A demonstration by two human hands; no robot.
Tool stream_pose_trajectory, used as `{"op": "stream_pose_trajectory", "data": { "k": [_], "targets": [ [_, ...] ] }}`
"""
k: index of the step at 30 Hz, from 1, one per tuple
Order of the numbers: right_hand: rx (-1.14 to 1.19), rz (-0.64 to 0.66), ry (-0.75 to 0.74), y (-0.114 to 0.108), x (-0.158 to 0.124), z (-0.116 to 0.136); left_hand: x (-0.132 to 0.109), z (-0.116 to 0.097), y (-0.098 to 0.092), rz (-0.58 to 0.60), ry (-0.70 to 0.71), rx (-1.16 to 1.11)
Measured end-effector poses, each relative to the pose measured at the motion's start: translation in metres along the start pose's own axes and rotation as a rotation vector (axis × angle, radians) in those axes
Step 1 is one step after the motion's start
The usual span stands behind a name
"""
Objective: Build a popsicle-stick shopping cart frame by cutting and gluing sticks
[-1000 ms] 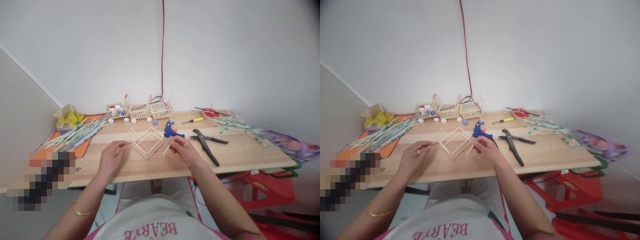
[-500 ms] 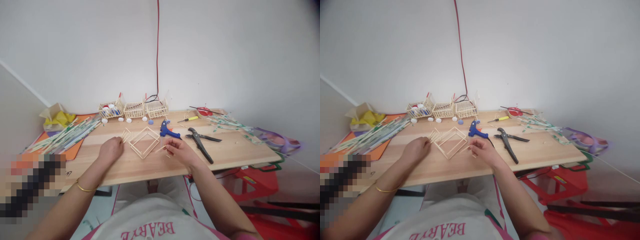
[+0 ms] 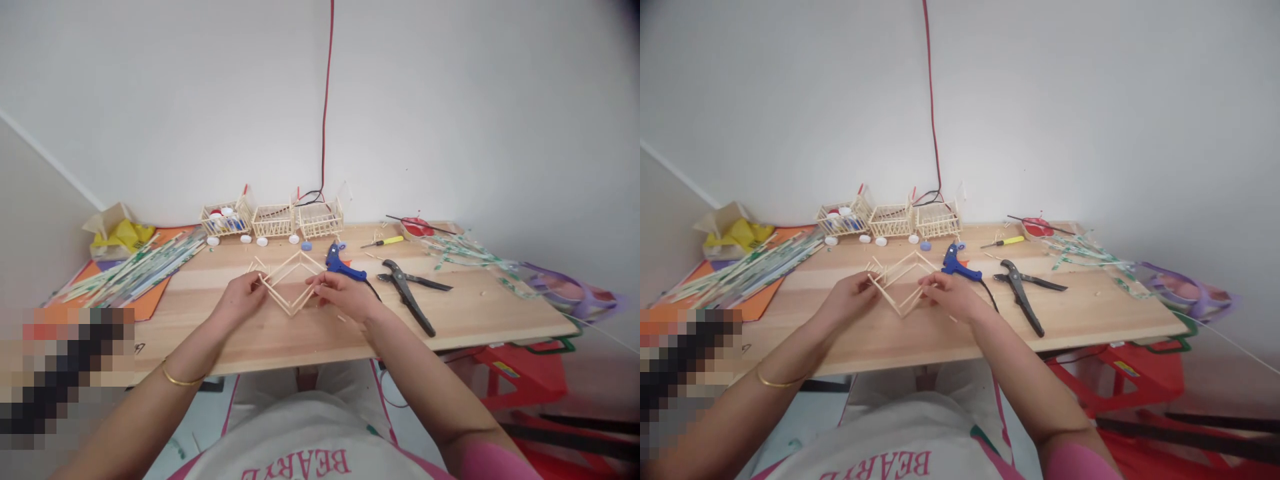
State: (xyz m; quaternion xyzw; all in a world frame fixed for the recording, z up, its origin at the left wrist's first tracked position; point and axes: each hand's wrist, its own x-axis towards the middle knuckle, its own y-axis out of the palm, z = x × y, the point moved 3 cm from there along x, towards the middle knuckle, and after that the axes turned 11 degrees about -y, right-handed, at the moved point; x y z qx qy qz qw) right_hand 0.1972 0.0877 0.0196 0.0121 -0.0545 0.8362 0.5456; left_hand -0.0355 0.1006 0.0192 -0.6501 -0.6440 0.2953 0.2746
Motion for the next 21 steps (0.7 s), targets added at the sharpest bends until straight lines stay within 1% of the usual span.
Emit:
{"op": "stream_pose_trajectory", "data": {
  "k": [4, 7, 11, 13, 15, 16, 18, 19, 20, 21],
  "targets": [
    [-0.007, -0.018, 0.011, -0.01, 0.023, 0.006, 0.02, -0.008, -0.005, 0.029, 0.057, 0.043],
    [0.014, -0.039, 0.028, -0.018, 0.035, 0.008, 0.031, -0.012, -0.002, 0.046, 0.057, 0.037],
    [0.058, -0.074, 0.063, -0.029, 0.038, 0.006, 0.037, -0.013, 0.006, 0.073, 0.035, 0.029],
    [0.042, -0.105, 0.076, -0.037, 0.033, 0.005, 0.037, -0.011, 0.005, 0.073, 0.029, 0.02],
    [-0.029, -0.164, 0.057, -0.046, 0.023, 0.007, 0.034, -0.01, -0.003, 0.024, 0.02, 0.011],
    [-0.075, -0.206, 0.034, -0.05, 0.017, 0.009, 0.03, -0.01, -0.009, -0.023, 0.018, 0.004],
    [-0.149, -0.289, -0.026, -0.054, 0.003, 0.014, 0.017, -0.016, -0.021, -0.118, 0.007, -0.031],
    [-0.158, -0.309, -0.048, -0.052, -0.004, 0.017, 0.008, -0.021, -0.024, -0.139, 0.021, -0.084],
    [-0.151, -0.307, -0.065, -0.047, -0.011, 0.019, -0.002, -0.028, -0.024, -0.102, 0.02, -0.167],
    [-0.134, -0.284, -0.08, -0.04, -0.017, 0.021, -0.011, -0.035, -0.021, -0.014, 0.012, -0.263]
  ]
}}
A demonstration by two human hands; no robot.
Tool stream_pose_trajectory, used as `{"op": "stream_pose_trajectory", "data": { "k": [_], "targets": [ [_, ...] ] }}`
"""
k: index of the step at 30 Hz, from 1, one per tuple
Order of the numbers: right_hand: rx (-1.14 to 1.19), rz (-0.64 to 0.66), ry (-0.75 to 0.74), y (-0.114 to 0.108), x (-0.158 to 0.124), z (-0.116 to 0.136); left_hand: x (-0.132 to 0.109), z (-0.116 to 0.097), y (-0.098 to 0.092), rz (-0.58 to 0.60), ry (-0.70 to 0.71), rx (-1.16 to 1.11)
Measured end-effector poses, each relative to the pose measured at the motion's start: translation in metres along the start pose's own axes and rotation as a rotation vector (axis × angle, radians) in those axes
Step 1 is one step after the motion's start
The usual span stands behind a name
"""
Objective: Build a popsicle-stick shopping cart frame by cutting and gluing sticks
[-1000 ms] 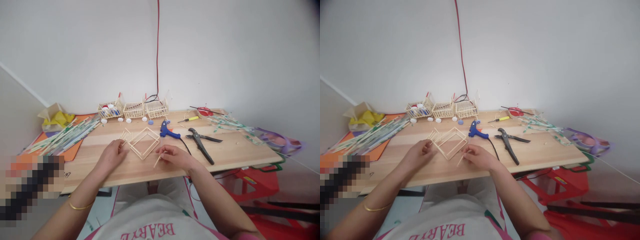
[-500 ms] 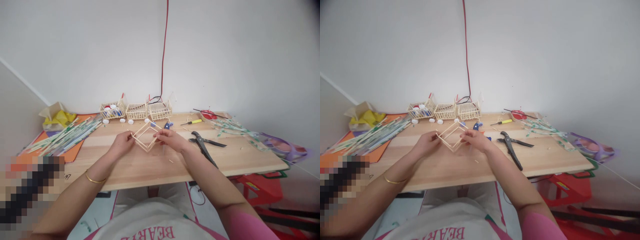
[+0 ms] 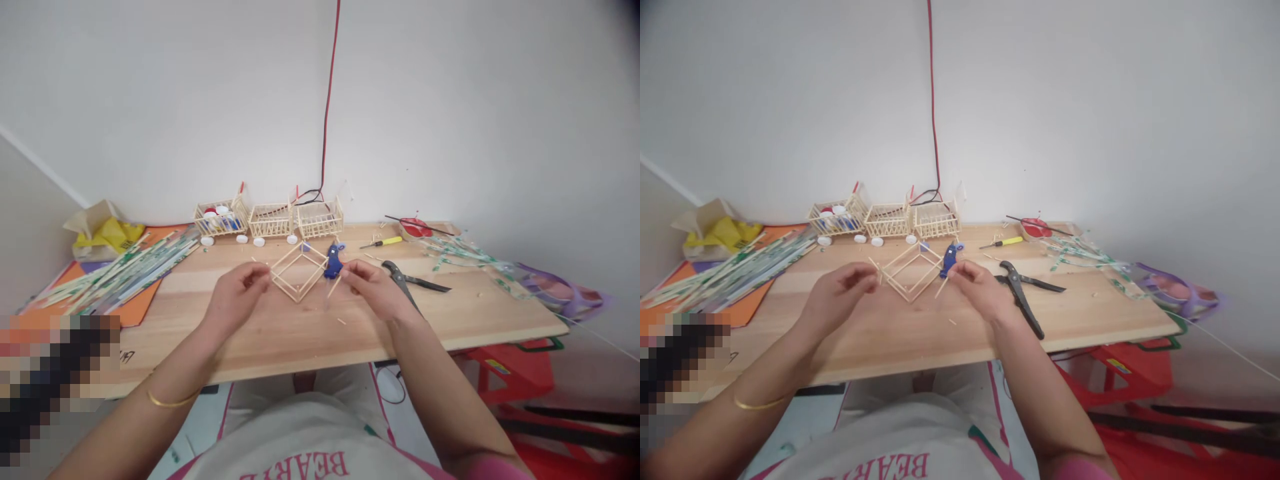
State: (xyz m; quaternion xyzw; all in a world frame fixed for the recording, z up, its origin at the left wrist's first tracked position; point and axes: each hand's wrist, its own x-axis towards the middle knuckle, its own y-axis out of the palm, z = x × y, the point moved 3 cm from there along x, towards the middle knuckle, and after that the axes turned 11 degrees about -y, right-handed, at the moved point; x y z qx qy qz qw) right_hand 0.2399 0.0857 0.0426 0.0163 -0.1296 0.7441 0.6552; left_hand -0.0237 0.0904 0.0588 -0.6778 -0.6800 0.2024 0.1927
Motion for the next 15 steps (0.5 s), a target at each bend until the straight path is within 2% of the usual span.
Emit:
{"op": "stream_pose_trajectory", "data": {
  "k": [2, 5, 6, 8, 11, 13, 15],
  "targets": [
    [0.046, 0.09, -0.039, 0.017, -0.014, 0.008, -0.02, -0.014, 0.019, 0.261, -0.019, -0.156],
    [0.059, 0.186, -0.117, 0.043, -0.029, 0.017, -0.042, -0.025, 0.049, 0.554, -0.088, -0.36],
    [0.036, 0.184, -0.133, 0.049, -0.032, 0.019, -0.046, -0.026, 0.057, 0.603, -0.127, -0.4],
    [-0.051, 0.162, -0.163, 0.053, -0.035, 0.02, -0.047, -0.022, 0.067, 0.633, -0.195, -0.436],
    [-0.231, 0.154, -0.256, 0.043, -0.037, 0.021, -0.042, -0.015, 0.073, 0.637, -0.208, -0.422],
    [-0.369, 0.124, -0.307, 0.025, -0.037, 0.02, -0.037, -0.01, 0.073, 0.623, -0.19, -0.408],
    [-0.533, 0.051, -0.302, -0.002, -0.037, 0.014, -0.031, -0.005, 0.073, 0.592, -0.186, -0.407]
  ]
}}
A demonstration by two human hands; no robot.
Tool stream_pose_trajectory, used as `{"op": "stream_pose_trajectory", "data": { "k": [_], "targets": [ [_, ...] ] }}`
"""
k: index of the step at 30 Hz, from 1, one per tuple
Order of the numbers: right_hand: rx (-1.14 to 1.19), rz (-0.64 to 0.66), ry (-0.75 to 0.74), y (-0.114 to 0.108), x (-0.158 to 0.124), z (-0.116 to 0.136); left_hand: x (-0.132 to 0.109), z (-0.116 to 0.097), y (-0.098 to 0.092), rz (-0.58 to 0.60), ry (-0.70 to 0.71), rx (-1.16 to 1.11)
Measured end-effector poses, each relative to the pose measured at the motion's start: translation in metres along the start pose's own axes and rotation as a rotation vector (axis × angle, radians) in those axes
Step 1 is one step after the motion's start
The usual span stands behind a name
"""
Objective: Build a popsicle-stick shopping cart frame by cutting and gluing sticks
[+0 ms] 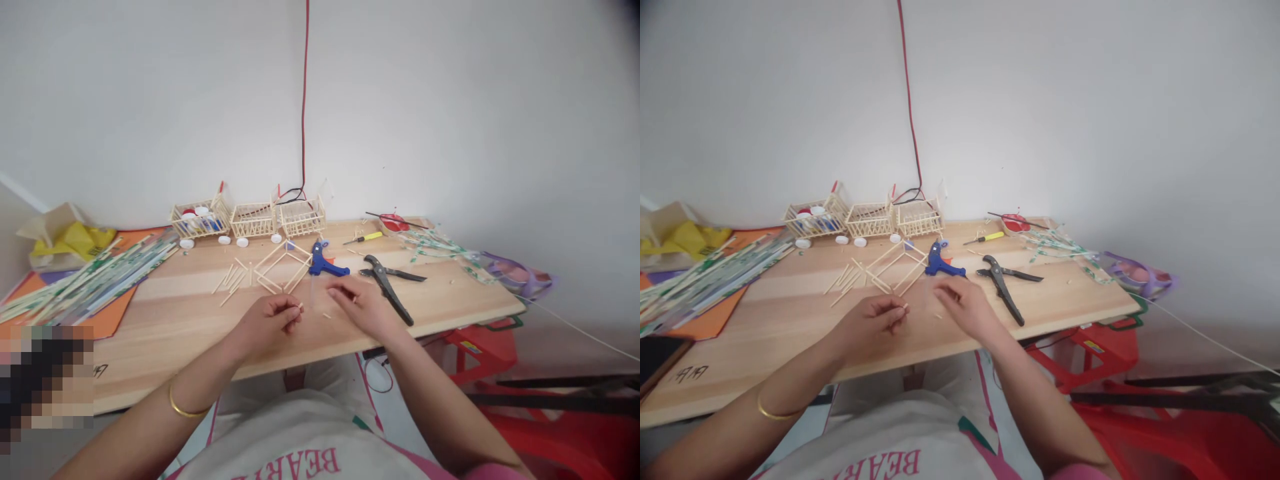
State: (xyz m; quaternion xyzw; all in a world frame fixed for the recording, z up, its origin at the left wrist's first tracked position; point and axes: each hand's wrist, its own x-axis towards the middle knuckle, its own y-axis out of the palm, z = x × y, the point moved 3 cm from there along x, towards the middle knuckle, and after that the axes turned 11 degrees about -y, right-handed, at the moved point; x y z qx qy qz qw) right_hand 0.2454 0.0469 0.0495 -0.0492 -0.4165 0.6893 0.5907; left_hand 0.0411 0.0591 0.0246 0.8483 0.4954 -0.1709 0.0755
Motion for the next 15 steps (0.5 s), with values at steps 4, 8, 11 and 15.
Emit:
{"op": "stream_pose_trajectory", "data": {
  "k": [4, 8, 11, 15],
  "targets": [
    [-0.416, -0.01, 0.144, -0.049, -0.017, -0.053, 0.01, 0.007, -0.006, 0.023, -0.008, -0.095],
    [-0.7, 0.196, 0.468, -0.082, -0.04, -0.105, 0.016, 0.015, -0.01, 0.041, -0.046, -0.29],
    [-0.729, 0.346, 0.532, -0.088, -0.047, -0.119, 0.017, 0.019, -0.011, 0.088, -0.071, -0.376],
    [-0.757, 0.383, 0.495, -0.086, -0.042, -0.114, 0.014, 0.02, -0.014, 0.108, -0.094, -0.443]
  ]
}}
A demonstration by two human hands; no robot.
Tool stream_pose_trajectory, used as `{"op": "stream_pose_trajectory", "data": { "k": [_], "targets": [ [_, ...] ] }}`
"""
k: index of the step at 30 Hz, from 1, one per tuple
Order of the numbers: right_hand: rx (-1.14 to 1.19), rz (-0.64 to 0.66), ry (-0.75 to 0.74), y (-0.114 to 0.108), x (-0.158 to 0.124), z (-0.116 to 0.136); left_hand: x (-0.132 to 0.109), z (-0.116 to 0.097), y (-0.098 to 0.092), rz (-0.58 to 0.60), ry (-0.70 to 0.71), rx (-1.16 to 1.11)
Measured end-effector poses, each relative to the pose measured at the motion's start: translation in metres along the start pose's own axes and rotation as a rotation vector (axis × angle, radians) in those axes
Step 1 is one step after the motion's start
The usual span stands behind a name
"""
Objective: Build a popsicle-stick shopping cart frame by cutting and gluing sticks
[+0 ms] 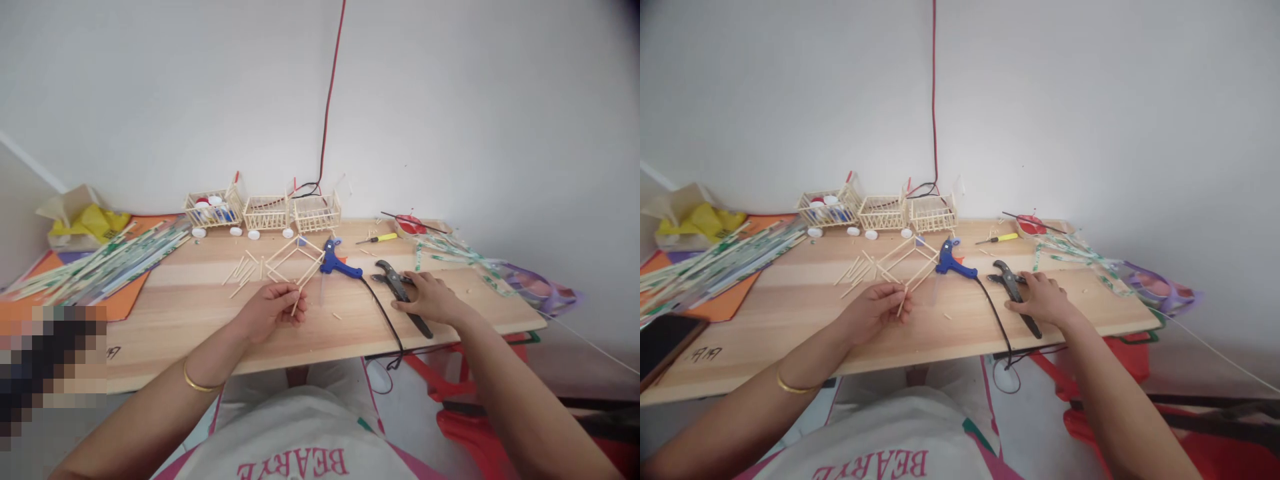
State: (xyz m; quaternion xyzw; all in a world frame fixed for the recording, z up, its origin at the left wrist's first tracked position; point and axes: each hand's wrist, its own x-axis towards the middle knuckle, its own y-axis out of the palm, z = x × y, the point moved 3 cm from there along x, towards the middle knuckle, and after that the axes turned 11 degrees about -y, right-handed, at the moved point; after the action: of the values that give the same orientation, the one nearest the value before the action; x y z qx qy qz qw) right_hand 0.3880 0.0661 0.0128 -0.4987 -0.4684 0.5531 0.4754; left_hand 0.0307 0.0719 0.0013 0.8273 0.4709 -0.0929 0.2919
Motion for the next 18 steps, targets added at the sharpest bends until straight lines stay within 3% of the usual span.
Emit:
{"op": "stream_pose_trajectory", "data": {
  "k": [6, 10, 12, 14, 18],
  "targets": [
    [0.137, -0.167, 0.06, -0.014, -0.004, 0.009, -0.007, -0.006, -0.002, 0.002, 0.014, -0.077],
    [0.411, -0.348, 0.087, -0.03, -0.021, 0.022, -0.008, -0.006, -0.001, 0.018, 0.046, -0.099],
    [0.569, -0.331, -0.008, -0.037, -0.032, 0.042, -0.01, -0.006, 0.002, 0.018, 0.078, -0.097],
    [0.65, -0.225, -0.219, -0.043, -0.042, 0.073, -0.014, -0.006, 0.007, 0.017, 0.104, -0.098],
    [0.488, -0.212, -0.496, -0.05, -0.055, 0.135, -0.023, -0.005, 0.019, 0.035, 0.131, -0.086]
  ]
}}
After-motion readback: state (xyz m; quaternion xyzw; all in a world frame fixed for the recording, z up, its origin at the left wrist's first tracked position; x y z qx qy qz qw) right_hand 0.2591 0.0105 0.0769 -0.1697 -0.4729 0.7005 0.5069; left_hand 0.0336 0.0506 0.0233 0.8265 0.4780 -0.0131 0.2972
